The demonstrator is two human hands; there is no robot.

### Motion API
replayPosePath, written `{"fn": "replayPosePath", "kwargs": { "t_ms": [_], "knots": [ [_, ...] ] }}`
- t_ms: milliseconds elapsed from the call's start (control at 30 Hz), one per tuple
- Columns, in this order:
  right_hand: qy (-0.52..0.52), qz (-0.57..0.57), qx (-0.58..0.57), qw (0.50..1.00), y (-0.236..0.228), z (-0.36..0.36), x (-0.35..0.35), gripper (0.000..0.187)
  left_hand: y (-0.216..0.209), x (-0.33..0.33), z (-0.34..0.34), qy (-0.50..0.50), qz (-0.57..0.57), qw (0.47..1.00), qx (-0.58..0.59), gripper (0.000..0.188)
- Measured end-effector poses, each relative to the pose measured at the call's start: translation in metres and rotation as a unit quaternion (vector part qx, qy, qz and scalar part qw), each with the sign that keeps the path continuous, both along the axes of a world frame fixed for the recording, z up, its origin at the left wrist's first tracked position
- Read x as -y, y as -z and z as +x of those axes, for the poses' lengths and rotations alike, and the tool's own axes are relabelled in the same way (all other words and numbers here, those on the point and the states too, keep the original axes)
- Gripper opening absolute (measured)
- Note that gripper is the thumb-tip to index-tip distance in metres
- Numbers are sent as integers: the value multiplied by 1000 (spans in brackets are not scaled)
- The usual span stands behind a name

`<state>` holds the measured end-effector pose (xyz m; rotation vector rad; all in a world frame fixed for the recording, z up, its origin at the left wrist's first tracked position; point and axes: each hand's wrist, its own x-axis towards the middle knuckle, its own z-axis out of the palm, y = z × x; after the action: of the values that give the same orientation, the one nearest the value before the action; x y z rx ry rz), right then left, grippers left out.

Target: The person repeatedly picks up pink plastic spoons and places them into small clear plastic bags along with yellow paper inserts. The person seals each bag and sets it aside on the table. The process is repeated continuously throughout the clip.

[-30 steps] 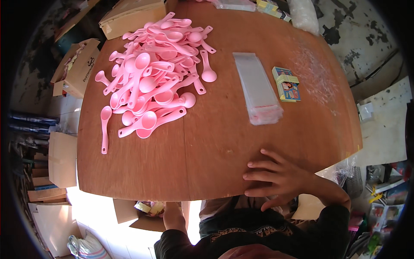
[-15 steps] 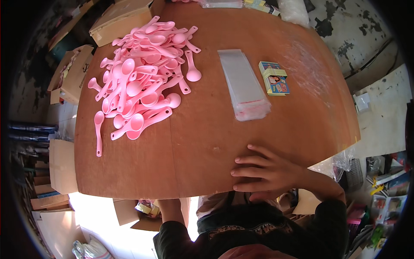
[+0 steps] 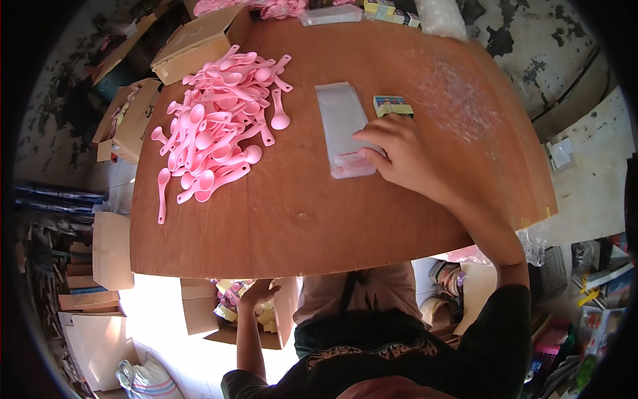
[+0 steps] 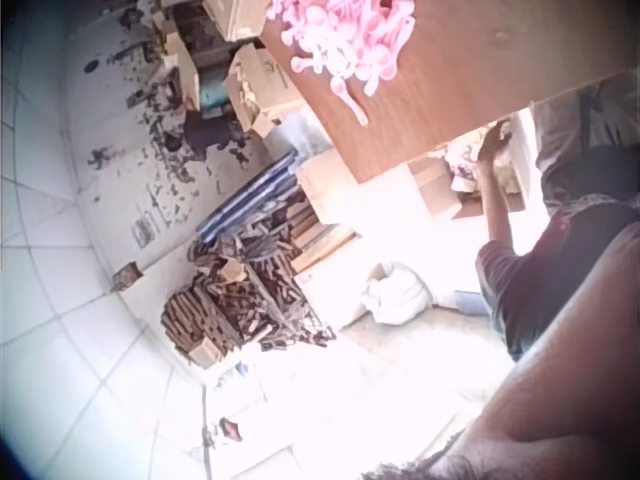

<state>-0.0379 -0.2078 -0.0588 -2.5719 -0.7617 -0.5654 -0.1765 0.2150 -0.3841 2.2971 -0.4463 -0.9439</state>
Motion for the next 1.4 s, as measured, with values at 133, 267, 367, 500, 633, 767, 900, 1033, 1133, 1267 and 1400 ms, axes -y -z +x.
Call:
{"fn": "replayPosePath", "kwargs": {
  "t_ms": [133, 267, 367, 500, 633, 767, 900, 1033, 1133, 1267, 1400],
  "knots": [
    [17, -39, -91, 995, -1, 23, 0, 11, -209, 69, 1, 155, -195, 962, -114, 31],
    [23, -12, -55, 998, 18, 30, -3, 11, -328, 113, 21, 297, -359, 882, -63, 24],
    [22, -16, -12, 1000, 21, 30, -8, 11, -367, 138, 56, 229, -383, 890, 96, 21],
    [18, 9, -14, 1000, 16, 22, -7, 12, -368, 187, 134, 70, -215, 927, 300, 23],
    [35, 11, 29, 999, 17, 21, -7, 13, -325, 198, 181, -10, -206, 886, 415, 28],
    [99, -98, 93, 986, 12, 7, -4, 15, -322, 201, 171, -16, -162, 900, 405, 29],
    [71, -101, 68, 990, 17, 3, -9, 15, -314, 201, 175, -17, -178, 881, 437, 29],
    [89, -83, 65, 990, 15, 8, -6, 15, -310, 197, 174, -17, -181, 878, 443, 30],
    [73, -121, 50, 989, 13, 8, -3, 15, -310, 196, 171, -19, -185, 882, 433, 31],
    [80, -105, 93, 987, 15, 11, -8, 16, -306, 196, 172, -30, -192, 871, 452, 28],
    [57, -64, 107, 991, 18, 17, -12, 13, -303, 195, 175, -28, -210, 866, 454, 28]
  ]
}}
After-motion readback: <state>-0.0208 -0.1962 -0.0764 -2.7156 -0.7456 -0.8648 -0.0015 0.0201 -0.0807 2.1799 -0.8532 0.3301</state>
